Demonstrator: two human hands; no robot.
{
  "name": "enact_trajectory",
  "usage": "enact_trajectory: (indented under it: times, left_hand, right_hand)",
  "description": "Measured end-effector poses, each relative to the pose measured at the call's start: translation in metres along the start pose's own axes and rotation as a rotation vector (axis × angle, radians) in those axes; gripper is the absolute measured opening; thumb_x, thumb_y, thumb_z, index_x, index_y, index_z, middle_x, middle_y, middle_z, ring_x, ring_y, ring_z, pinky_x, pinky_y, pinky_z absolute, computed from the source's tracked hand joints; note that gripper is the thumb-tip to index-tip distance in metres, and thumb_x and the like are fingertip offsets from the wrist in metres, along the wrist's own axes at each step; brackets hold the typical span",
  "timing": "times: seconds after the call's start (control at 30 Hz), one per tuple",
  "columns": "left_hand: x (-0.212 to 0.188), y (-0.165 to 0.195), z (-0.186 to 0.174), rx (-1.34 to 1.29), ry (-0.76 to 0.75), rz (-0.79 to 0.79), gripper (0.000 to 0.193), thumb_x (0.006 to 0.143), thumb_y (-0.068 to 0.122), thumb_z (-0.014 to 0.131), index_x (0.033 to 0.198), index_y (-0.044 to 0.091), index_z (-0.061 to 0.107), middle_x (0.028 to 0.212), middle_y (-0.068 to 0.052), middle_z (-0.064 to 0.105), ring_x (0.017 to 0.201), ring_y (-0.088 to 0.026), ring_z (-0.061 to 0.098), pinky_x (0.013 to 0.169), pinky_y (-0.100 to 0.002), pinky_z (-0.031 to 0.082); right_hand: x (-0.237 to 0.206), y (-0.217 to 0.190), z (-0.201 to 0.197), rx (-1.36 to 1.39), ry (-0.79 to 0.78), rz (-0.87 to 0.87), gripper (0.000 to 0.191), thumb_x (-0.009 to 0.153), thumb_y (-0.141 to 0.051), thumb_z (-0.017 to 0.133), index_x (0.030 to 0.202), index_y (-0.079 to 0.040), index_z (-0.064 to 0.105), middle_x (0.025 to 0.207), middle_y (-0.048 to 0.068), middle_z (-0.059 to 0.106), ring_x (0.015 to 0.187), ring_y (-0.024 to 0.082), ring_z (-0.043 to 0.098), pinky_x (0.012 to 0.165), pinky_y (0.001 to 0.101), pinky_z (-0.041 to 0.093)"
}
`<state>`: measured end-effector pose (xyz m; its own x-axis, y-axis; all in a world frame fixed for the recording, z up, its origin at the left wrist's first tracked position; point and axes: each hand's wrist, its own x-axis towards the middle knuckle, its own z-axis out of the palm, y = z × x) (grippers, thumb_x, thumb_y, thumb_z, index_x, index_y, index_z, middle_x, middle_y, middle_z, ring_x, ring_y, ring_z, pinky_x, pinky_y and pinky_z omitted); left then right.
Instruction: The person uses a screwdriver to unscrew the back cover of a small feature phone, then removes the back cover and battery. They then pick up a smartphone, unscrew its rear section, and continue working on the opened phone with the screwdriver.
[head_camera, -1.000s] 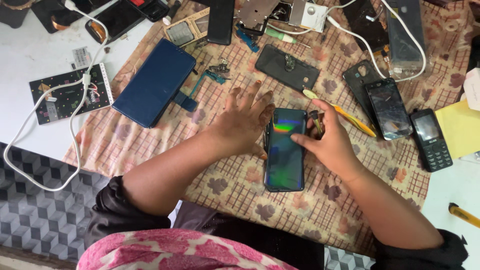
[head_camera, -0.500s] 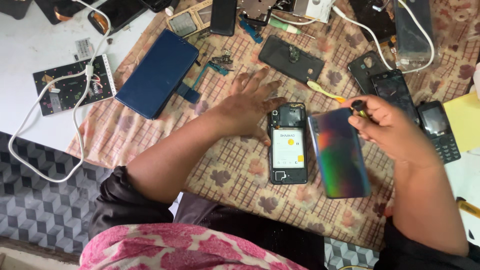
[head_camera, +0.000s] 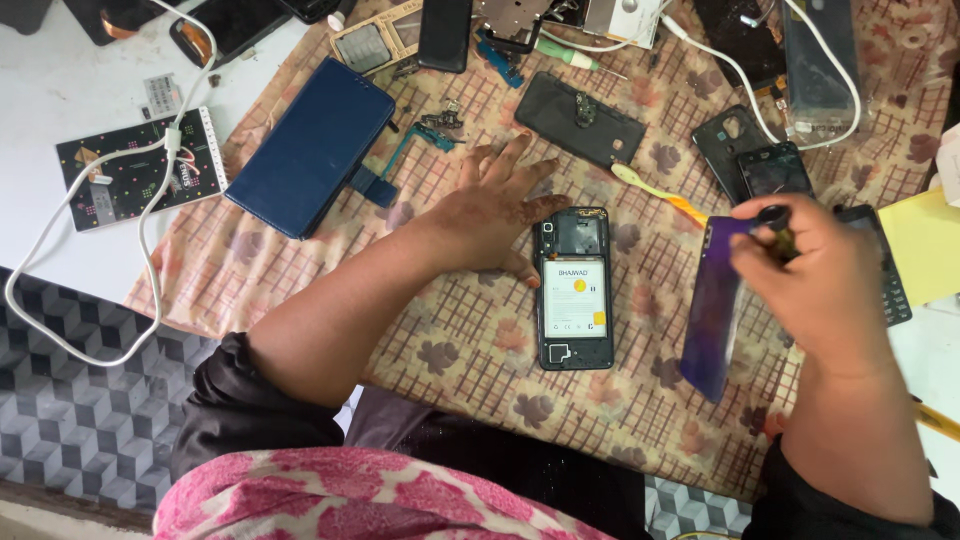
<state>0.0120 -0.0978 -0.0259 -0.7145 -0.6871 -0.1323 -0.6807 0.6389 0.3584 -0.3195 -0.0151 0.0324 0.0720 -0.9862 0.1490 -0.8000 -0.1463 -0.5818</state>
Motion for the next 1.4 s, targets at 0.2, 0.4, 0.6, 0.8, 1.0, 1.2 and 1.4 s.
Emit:
enact_trajectory:
  times: [0.2, 0.4, 0.6, 0.8, 1.0, 1.2, 1.4]
  left_hand:
    - [-0.005, 0.0, -0.001, -0.009, 0.003, -0.002, 0.108, 0.058, 0.066, 0.084, 0.152, 0.028, 0.045, 0.167, -0.011, 0.019, 0.154, -0.04, 0.0, 0.122, -0.061, 0.0]
    - [-0.003, 0.003, -0.003, -0.008, -0.068, -0.02, 0.112, 0.064, 0.067, 0.081, 0.156, 0.024, 0.034, 0.167, -0.012, 0.013, 0.153, -0.04, -0.006, 0.12, -0.061, -0.007]
    - [-0.006, 0.007, -0.007, -0.024, -0.099, -0.021, 0.114, 0.064, 0.066, 0.083, 0.157, 0.024, 0.033, 0.168, -0.012, 0.012, 0.155, -0.038, -0.008, 0.12, -0.062, -0.009]
    - [-0.005, 0.009, -0.012, -0.025, -0.098, -0.061, 0.106, 0.062, 0.065, 0.083, 0.154, 0.034, 0.039, 0.169, -0.009, 0.014, 0.155, -0.039, -0.007, 0.12, -0.062, -0.007]
    - [-0.002, 0.005, -0.014, -0.064, -0.056, -0.05, 0.092, 0.062, 0.058, 0.085, 0.146, 0.04, 0.05, 0.169, -0.004, 0.015, 0.155, -0.037, -0.008, 0.121, -0.059, -0.007]
    - [-0.002, 0.002, -0.015, -0.088, -0.031, -0.065, 0.086, 0.061, 0.058, 0.085, 0.141, 0.047, 0.054, 0.168, 0.0, 0.02, 0.156, -0.033, -0.006, 0.123, -0.056, -0.007]
    - [-0.002, 0.003, -0.015, -0.095, -0.048, -0.082, 0.086, 0.06, 0.058, 0.085, 0.14, 0.048, 0.054, 0.168, 0.002, 0.019, 0.155, -0.032, -0.009, 0.123, -0.056, -0.009]
  right_hand:
    - [0.002, -0.026, 0.041, -0.119, 0.017, -0.125, 0.026, 0.095, -0.016, 0.079, 0.117, -0.006, 0.067, 0.086, 0.003, 0.073, 0.069, 0.012, 0.071, 0.06, 0.0244, 0.054]
    - [0.01, -0.044, 0.035, -0.258, -0.142, -0.045, 0.042, 0.084, -0.032, 0.084, 0.113, -0.006, 0.069, 0.088, 0.006, 0.072, 0.062, 0.02, 0.066, 0.056, 0.0335, 0.052]
    - [0.02, -0.04, 0.048, -0.348, -0.414, 0.102, 0.061, 0.078, -0.038, 0.085, 0.126, -0.009, 0.062, 0.095, 0.006, 0.067, 0.081, 0.021, 0.066, 0.072, 0.037, 0.054]
    - [0.012, -0.019, 0.04, 0.35, -0.193, -0.114, 0.035, 0.106, -0.012, 0.06, 0.139, 0.001, 0.058, 0.116, 0.007, 0.056, 0.098, 0.018, 0.061, 0.087, 0.0318, 0.053]
    - [-0.007, -0.009, 0.047, 0.918, -0.01, -0.194, 0.017, 0.105, 0.004, 0.068, 0.122, 0.007, 0.063, 0.124, 0.008, 0.062, 0.114, 0.015, 0.066, 0.106, 0.0268, 0.054]
    - [-0.003, 0.001, 0.055, 0.751, 0.191, -0.078, 0.026, 0.108, 0.006, 0.074, 0.13, 0.007, 0.059, 0.118, 0.011, 0.068, 0.108, 0.013, 0.066, 0.098, 0.0225, 0.054]
    - [-0.005, 0.012, 0.071, 0.609, 0.246, -0.272, 0.054, 0.111, 0.01, 0.072, 0.144, -0.006, 0.033, 0.122, 0.015, 0.068, 0.11, 0.015, 0.068, 0.096, 0.0232, 0.057]
